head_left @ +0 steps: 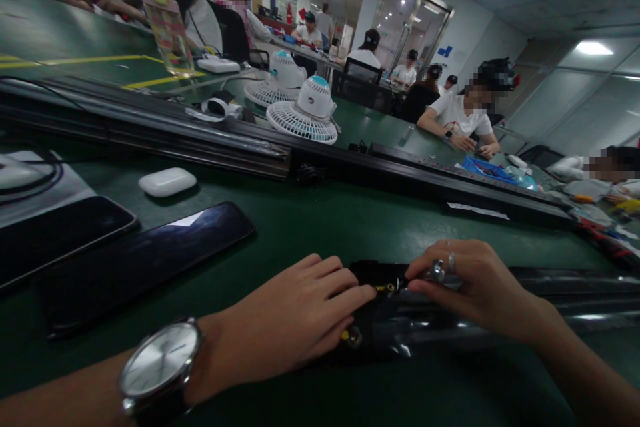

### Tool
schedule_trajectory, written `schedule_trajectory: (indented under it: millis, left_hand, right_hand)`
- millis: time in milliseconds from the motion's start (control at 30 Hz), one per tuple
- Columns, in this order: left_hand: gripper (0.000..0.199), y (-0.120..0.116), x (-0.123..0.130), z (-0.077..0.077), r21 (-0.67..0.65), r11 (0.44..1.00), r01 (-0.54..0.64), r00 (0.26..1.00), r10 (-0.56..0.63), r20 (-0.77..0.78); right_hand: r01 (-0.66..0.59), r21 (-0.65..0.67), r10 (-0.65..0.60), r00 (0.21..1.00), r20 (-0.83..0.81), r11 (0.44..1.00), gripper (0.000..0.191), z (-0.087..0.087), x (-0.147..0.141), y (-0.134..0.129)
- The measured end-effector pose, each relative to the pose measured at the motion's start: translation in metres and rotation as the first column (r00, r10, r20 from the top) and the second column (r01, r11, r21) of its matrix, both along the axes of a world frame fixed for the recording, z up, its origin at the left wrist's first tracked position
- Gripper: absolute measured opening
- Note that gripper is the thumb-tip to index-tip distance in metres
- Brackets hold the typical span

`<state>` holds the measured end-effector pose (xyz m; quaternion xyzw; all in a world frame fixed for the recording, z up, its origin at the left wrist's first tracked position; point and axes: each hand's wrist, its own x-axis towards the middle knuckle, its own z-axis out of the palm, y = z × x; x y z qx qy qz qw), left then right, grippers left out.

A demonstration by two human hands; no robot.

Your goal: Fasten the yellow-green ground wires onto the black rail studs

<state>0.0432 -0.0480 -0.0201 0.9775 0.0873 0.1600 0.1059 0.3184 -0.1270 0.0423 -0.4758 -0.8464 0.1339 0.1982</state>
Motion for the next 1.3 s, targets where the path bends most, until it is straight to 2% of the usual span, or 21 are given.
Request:
schedule_trajectory:
  millis: [867, 1100, 1300]
  left_hand:
    - [0.039, 0.0003, 0.0008, -0.0009, 0.006, 1.0, 0.001, 1.0, -0.002, 0.027]
    - [0.039, 0.0005, 0.001, 0.0009, 0.021, 1.0, 0.002, 1.0, -0.003, 0.028]
    - [0.039, 0.0003, 0.0006, -0.0016, 0.017, 1.0, 0.0, 1.0, 0.0, 0.016]
  right_hand:
    - [0.019, 0.052, -0.019, 1.0, -0.008, 0.998, 0.012, -0.0043, -0.0065, 0.0003]
    - [-0.088, 0.012, 0.088, 0.996, 0.008, 0.996, 0.008, -0.0013, -0.0044, 0.0015]
    - [-0.084, 0.025, 0.083, 0.996, 0.035, 0.996, 0.011, 0.0037, 0.0012, 0.0002]
